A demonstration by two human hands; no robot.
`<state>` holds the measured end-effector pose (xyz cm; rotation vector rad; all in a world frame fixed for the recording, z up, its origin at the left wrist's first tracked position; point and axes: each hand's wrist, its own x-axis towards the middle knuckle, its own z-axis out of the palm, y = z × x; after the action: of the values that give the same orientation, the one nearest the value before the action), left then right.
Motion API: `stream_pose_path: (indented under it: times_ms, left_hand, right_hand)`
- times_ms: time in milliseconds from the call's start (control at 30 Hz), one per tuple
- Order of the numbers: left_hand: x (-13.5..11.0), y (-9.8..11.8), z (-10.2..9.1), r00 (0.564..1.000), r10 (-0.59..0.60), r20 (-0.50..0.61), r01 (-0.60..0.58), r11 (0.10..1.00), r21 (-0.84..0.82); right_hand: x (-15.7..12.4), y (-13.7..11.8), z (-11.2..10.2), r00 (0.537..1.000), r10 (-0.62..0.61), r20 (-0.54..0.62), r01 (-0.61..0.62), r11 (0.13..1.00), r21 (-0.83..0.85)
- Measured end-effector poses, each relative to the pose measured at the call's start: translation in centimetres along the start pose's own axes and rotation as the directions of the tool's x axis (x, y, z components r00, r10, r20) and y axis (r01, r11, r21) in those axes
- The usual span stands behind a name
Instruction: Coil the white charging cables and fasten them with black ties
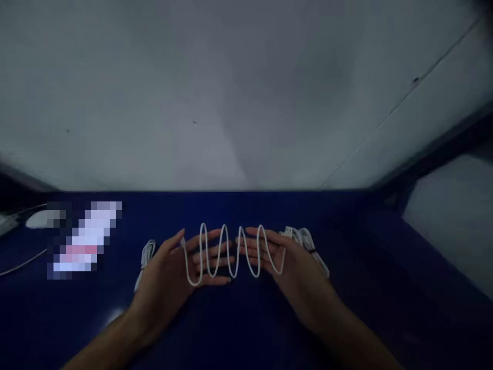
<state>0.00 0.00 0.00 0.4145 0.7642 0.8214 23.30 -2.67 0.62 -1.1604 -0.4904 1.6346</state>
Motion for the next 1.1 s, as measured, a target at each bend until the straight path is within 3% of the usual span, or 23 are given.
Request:
stream_pose_path:
  times_ms: [300,567,933,1100]
  left_hand:
    - [-0.39,0.08,0.11,0.999,-0.028,0.038,0.031,0.998,-0.058]
    - [-0.5,0.04,-0.12,0.994,-0.029,0.104,0.041,0.993,-0.109]
    - [-0.38,0.07,-0.44,0.994,-0.029,0.109,0.044,0.989,-0.139]
    - [-0.34,-0.05,-0.21,0.999,-0.026,0.039,0.029,0.997,-0.071]
  right_hand:
    - [0.19,-0.33,0.4,0.999,0.022,-0.032,-0.021,0.999,0.027]
    - [0.13,-0.35,0.04,1.0,0.012,0.029,-0.012,1.0,0.014]
    - [0.24,-0.12,-0.02,0.998,-0.011,0.063,0.01,1.0,0.024]
    - [-0.01,-0.31,0.08,0.998,-0.003,0.061,0.003,1.0,0.006]
